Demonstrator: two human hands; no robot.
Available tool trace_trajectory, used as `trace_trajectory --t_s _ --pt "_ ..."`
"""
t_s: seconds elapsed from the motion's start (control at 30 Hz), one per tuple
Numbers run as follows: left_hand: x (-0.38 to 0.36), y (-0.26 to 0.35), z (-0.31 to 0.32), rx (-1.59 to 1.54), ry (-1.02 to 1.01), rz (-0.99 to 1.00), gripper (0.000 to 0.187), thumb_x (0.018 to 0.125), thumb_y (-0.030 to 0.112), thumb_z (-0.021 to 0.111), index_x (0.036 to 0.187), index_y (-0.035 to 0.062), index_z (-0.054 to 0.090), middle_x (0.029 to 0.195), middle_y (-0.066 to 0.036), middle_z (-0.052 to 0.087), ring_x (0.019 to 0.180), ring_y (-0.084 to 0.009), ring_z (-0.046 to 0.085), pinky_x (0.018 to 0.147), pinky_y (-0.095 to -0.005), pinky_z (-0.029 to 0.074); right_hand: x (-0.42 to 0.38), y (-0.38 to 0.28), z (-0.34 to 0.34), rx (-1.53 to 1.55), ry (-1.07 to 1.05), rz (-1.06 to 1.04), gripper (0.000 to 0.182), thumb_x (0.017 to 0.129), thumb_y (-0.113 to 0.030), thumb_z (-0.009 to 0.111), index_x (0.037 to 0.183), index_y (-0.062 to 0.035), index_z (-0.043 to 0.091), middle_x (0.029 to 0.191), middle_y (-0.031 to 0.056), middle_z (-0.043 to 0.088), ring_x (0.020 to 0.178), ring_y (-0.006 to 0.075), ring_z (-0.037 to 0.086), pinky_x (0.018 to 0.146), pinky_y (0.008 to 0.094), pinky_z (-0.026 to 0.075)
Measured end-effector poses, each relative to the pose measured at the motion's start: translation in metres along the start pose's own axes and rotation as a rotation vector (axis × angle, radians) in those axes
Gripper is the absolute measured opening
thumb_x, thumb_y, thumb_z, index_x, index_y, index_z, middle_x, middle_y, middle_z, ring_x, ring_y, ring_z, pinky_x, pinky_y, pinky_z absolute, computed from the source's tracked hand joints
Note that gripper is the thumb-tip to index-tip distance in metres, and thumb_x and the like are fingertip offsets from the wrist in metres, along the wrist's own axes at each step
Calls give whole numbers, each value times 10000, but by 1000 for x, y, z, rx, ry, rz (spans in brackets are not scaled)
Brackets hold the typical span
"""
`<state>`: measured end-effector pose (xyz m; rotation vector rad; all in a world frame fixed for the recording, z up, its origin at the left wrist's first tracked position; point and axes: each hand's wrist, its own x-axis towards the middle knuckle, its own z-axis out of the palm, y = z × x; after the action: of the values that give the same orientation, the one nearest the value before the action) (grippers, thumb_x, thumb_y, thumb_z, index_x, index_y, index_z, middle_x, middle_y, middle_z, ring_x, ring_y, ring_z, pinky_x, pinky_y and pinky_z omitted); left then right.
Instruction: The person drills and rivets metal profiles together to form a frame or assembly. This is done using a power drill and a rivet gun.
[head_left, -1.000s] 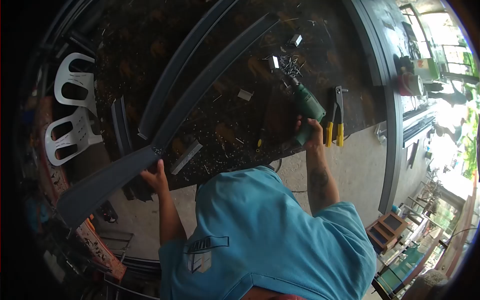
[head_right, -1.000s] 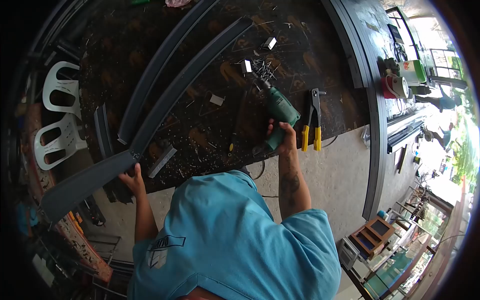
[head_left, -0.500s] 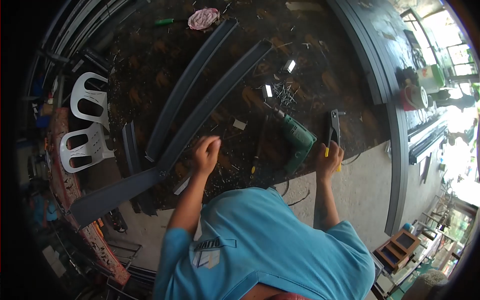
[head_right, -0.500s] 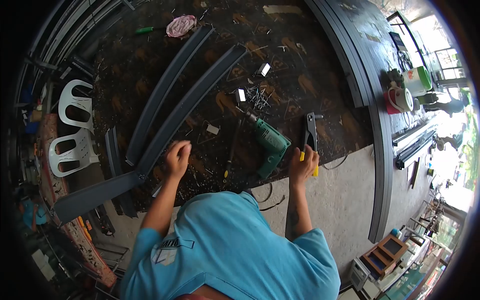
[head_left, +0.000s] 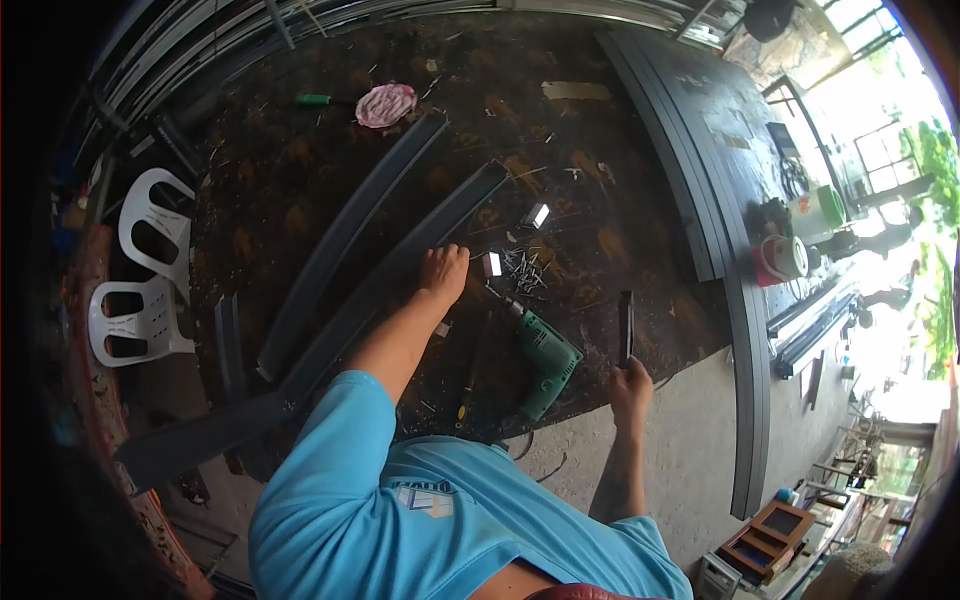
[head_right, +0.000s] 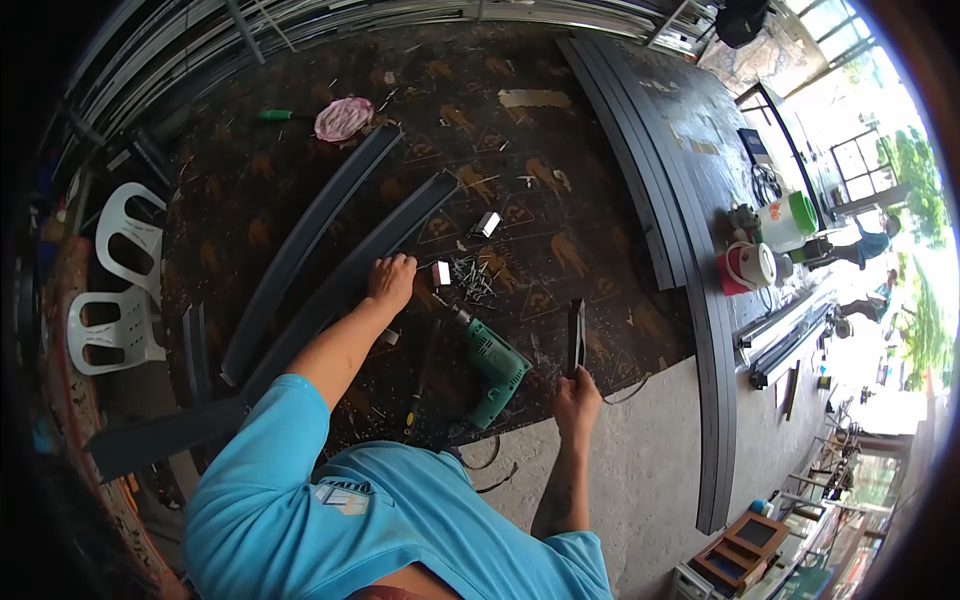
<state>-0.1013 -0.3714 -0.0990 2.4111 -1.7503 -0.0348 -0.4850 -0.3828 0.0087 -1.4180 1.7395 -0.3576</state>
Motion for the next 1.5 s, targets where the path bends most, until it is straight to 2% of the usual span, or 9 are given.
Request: trace_trajectory --t_s 0.1,0.23,0.4,0.57,0.63,0.73,0.93,1.4,1.5 --pt "-25 -12 -17 -495 80 -224 137 817 148 676 803 28 612 771 -79 667 708 -275 654 654 -379 502 -42 -40 -15 393 -235 -311 465 819 -2 633 1271 30 529 975 30 583 825 72 533 698 224 447" --pt "-85 -25 -65 -794 253 -374 116 771 93 692 801 11 616 675 -77 655 627 -199 648 587 -315 505 -85 -91 5 480 -571 -422 525 857 -14 655 1349 29 476 961 -4 564 784 53 505 660 205 426" --pt "-172 -43 -114 -1287 225 -488 148 801 47 641 941 0 654 820 -27 656 759 -94 619 688 -273 506 -120 -121 59 410 -1077 -396 538 886 -41 637 1387 13 446 921 -11 591 724 40 507 627 206 429" --pt "-241 -55 -141 -1568 566 -711 187 946 121 590 1082 0 635 995 -64 659 893 -137 636 824 -265 519 -152 -132 95 275 -1323 -471 530 896 -66 623 1387 19 443 923 -11 591 729 40 512 633 205 439" --pt "-261 -61 -127 -1786 863 -827 206 958 174 596 1114 40 615 1033 -52 636 931 -128 620 841 -290 528 -161 -135 106 226 -1388 -500 531 895 -71 624 1386 19 444 930 -10 593 732 41 513 634 206 442" --pt "-281 -59 -126 -1793 1095 -822 201 974 228 576 1138 111 578 1027 -13 628 886 -94 603 825 -327 516 -173 -135 114 158 -1399 -494 535 890 -73 627 1385 20 445 944 -12 594 736 35 511 624 207 440" --pt "-307 -57 -135 -2074 1186 -797 162 978 229 563 1100 124 562 989 -11 637 870 -99 620 811 -314 547 -189 -133 124 133 -1389 -502 536 893 -53 614 1392 19 432 942 -5 590 731 47 520 600 218 443" --pt "-293 -90 -137 -2464 967 -712 118 950 176 597 1047 114 621 977 -8 654 856 -98 652 795 -264 583 -214 -126 144 307 -1260 -398 549 906 -69 584 1416 20 398 953 25 618 650 63 531 553 208 437" --pt "-288 -88 -150 -2376 944 -777 229 948 220 609 1137 98 563 1053 -30 616 853 -121 617 801 -297 559 -222 -125 148 354 -1252 -322 558 915 -99 591 1424 10 390 965 27 619 646 66 531 558 211 446"
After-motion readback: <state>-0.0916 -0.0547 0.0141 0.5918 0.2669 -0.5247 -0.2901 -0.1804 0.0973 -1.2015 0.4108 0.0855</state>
